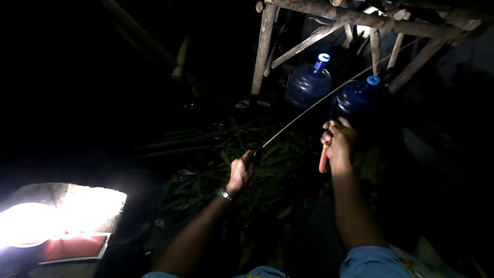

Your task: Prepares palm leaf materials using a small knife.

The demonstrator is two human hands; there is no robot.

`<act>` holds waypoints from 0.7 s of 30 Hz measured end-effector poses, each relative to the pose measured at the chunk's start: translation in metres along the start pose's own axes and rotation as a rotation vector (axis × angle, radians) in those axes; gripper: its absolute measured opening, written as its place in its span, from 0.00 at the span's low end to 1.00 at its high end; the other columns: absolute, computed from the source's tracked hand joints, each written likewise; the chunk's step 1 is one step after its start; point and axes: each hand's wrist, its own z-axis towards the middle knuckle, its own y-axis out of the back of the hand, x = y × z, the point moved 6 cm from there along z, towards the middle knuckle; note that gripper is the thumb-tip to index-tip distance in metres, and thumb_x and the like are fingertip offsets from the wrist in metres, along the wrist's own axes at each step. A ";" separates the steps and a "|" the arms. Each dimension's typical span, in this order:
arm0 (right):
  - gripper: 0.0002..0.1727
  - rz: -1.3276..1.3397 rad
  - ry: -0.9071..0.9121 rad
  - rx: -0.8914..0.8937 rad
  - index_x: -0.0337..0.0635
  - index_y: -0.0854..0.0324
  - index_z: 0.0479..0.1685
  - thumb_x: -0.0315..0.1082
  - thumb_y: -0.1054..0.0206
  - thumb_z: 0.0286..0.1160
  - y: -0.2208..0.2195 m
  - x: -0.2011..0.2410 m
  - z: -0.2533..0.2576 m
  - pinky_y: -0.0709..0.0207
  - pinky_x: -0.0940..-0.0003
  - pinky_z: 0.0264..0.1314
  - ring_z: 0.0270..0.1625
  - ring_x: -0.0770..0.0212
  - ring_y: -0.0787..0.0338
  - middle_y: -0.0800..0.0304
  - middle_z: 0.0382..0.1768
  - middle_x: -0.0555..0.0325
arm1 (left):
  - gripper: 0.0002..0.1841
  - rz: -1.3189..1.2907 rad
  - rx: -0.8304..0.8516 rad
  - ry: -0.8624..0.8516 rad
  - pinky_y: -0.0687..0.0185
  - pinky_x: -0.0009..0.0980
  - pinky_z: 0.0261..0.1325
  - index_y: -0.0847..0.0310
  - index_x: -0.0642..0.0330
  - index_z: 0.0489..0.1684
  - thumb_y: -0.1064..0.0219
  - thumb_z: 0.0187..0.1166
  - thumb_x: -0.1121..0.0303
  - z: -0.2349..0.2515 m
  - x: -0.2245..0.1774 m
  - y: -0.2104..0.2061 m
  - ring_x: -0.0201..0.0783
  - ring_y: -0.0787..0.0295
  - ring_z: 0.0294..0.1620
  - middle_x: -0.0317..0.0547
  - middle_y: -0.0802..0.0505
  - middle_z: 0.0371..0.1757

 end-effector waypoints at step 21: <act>0.24 -0.157 0.014 0.657 0.42 0.28 0.77 0.26 0.41 0.80 -0.076 -0.028 -0.065 0.34 0.79 0.19 0.16 0.73 0.29 0.15 0.28 0.58 | 0.12 -0.830 0.072 0.109 0.23 0.21 0.26 0.18 0.65 0.46 0.48 0.90 0.70 0.004 0.008 -0.016 0.26 0.19 0.22 0.37 0.11 0.28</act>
